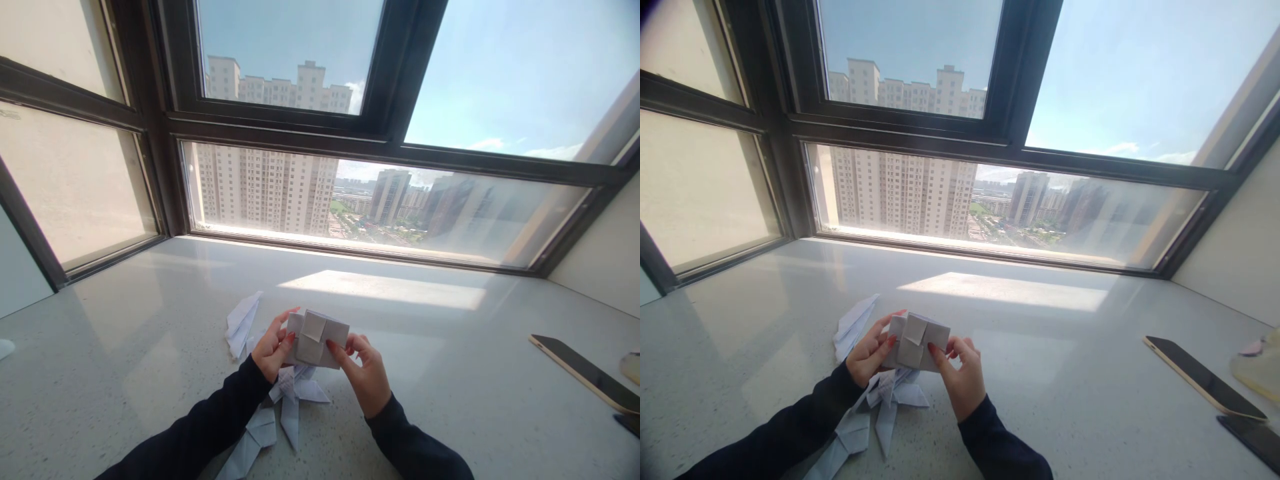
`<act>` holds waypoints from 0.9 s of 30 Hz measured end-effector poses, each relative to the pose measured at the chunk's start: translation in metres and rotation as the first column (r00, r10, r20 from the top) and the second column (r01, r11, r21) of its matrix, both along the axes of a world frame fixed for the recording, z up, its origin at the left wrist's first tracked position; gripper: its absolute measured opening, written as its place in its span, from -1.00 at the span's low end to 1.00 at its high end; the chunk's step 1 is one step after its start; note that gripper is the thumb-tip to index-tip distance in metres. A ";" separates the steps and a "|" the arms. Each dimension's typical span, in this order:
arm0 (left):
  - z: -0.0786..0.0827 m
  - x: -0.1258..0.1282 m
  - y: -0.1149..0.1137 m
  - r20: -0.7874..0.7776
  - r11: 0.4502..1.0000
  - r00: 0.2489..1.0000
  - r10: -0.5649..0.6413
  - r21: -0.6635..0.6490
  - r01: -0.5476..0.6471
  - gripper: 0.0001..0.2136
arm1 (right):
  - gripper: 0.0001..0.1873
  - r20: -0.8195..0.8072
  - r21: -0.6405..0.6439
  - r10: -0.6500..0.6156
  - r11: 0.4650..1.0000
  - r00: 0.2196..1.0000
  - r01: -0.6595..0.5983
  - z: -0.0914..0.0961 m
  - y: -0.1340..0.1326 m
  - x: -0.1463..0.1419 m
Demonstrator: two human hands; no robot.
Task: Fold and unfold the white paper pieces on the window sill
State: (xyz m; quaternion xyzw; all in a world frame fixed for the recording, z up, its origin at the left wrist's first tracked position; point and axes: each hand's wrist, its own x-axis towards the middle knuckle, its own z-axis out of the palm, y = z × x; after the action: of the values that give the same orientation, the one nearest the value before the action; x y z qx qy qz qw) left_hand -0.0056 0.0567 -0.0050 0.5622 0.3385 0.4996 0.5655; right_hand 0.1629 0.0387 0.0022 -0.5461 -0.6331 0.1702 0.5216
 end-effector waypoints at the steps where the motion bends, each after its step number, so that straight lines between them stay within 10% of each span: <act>1: 0.000 0.000 -0.001 0.009 1.000 1.000 -0.015 -0.026 0.015 -0.42 | -0.66 0.026 0.008 -0.021 1.000 0.999 0.021 0.000 0.000 -0.001; 10: -0.002 0.003 -0.006 -0.008 0.992 0.994 -0.112 0.058 0.112 -0.54 | -0.67 0.146 -0.001 -0.030 1.000 0.989 0.031 -0.003 -0.003 -0.009; 27: -0.005 0.003 -0.008 -0.150 0.981 0.988 0.034 0.192 -0.005 -0.43 | -0.67 -0.118 -0.132 0.186 0.971 0.975 -0.201 -0.005 0.004 -0.007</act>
State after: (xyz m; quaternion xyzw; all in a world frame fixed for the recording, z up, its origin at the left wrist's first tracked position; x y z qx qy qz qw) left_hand -0.0030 0.0490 -0.0104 0.6471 0.3367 0.4909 0.4763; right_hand 0.1554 0.0422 -0.0029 -0.5080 -0.6413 0.2938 0.4943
